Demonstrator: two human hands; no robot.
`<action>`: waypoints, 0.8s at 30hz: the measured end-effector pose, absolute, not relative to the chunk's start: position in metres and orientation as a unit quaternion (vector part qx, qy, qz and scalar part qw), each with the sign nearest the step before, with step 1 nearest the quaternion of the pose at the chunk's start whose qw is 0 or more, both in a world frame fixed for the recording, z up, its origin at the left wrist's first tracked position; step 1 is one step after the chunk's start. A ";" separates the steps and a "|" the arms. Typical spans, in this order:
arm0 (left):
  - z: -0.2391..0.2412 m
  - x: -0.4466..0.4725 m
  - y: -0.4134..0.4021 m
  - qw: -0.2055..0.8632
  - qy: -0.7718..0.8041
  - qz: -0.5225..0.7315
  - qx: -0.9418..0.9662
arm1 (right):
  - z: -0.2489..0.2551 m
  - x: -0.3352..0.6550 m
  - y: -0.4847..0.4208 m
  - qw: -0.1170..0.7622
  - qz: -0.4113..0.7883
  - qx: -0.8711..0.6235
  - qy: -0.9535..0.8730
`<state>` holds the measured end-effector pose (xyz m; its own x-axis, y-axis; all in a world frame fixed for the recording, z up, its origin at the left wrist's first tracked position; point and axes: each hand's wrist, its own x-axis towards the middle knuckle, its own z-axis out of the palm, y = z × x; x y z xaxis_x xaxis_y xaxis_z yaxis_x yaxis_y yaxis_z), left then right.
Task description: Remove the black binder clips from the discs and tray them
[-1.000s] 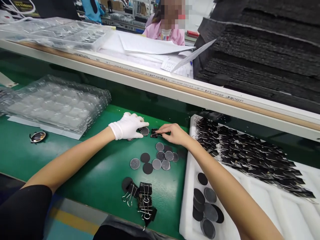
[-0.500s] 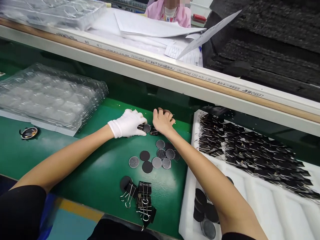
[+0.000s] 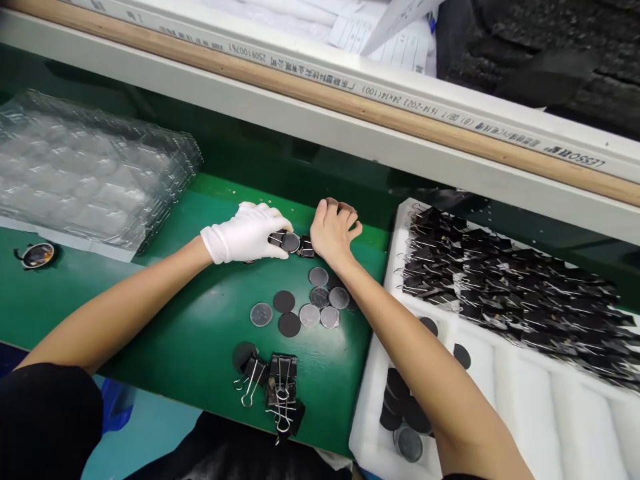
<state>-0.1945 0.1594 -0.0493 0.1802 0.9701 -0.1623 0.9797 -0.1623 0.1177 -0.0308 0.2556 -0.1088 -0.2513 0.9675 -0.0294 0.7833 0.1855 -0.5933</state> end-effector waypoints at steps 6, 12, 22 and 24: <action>-0.051 -0.186 0.158 0.089 0.637 -0.021 0.766 | -0.115 -0.030 0.257 0.191 0.235 -0.582 -0.754; -0.055 -0.187 0.158 0.073 0.626 -0.008 0.776 | -0.116 -0.028 0.257 0.203 0.239 -0.577 -0.754; -0.057 -0.181 0.161 0.073 0.625 -0.008 0.778 | -0.113 -0.026 0.257 0.190 0.257 -0.573 -0.755; -0.058 -0.181 0.161 0.075 0.625 -0.007 0.777 | -0.111 -0.026 0.256 0.186 0.256 -0.576 -0.753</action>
